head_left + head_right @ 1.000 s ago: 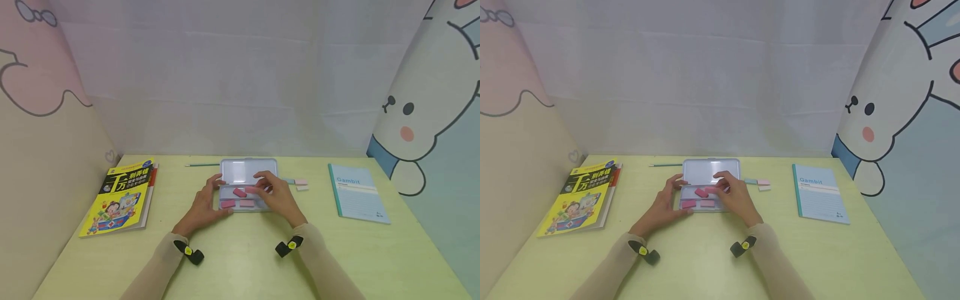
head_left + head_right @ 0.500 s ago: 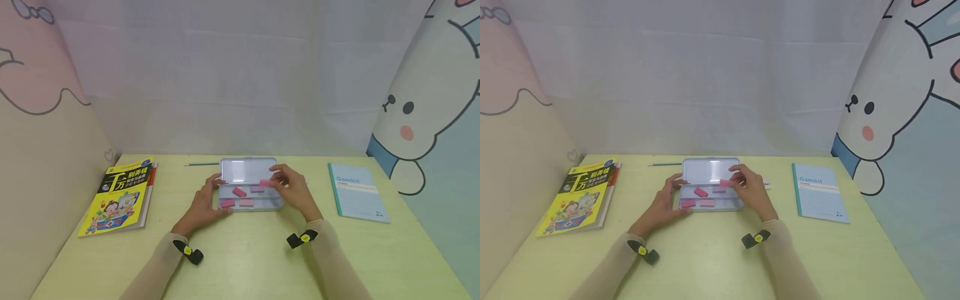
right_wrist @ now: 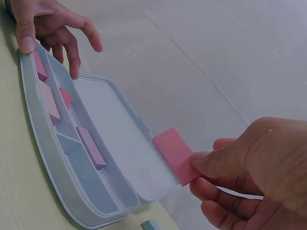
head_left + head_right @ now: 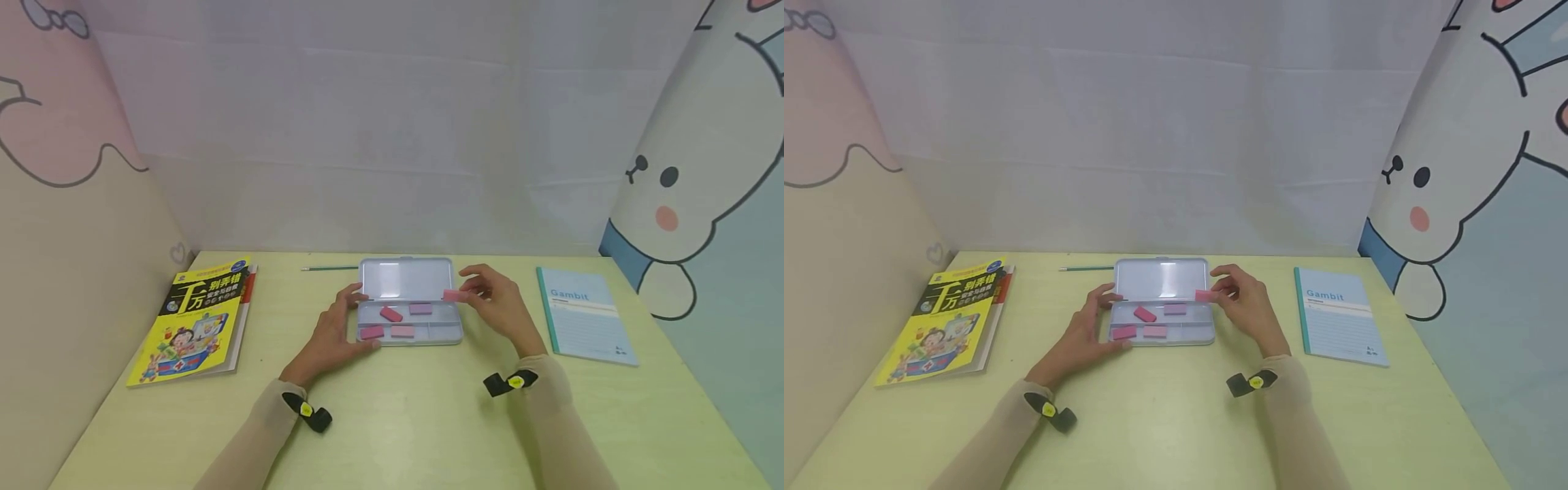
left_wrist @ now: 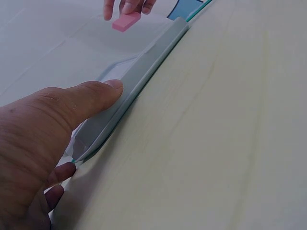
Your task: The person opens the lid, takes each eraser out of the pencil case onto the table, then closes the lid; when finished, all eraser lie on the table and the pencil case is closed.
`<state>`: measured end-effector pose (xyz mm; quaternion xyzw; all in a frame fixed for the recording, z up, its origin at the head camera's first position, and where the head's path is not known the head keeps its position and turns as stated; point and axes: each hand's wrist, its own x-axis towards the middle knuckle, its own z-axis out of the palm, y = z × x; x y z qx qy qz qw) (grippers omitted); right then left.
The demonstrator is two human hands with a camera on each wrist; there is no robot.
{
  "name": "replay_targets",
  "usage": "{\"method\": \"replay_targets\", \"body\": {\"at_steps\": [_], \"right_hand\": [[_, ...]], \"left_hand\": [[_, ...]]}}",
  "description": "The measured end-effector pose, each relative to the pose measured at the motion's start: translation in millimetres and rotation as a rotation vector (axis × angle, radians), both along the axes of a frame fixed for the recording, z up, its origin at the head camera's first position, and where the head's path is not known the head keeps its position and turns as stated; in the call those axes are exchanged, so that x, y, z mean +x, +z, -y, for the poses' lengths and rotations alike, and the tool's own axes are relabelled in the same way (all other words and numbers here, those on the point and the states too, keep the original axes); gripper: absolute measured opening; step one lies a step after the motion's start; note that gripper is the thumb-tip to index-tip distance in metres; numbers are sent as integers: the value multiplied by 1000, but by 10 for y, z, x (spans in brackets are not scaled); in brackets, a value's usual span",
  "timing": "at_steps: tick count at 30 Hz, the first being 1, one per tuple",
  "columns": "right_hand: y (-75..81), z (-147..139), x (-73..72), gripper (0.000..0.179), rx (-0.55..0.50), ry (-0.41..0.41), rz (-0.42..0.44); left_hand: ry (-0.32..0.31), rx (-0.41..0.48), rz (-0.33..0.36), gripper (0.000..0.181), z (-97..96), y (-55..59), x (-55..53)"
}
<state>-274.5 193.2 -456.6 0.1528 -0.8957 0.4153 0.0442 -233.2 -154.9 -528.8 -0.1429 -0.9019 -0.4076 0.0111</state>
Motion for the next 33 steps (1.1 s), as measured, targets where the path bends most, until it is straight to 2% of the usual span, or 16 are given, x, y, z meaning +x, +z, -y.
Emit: {"method": "replay_targets", "body": {"at_steps": [6, 11, 19, 33], "right_hand": [[1, -105, -44, 38, -2, -12, 19], [-13, -195, -66, 37, -5, -7, 30], [-45, -303, -79, 35, 50, -35, 84], [-223, -360, -105, 33, 75, -37, 139]], "left_hand": [[11, 0, 14, 112, 5, -7, -2], [6, -1, -1, 111, 2, -9, -6], [5, -10, -2, 112, -15, 42, 2], [14, -5, 21, 110, -4, 15, 12]]}}
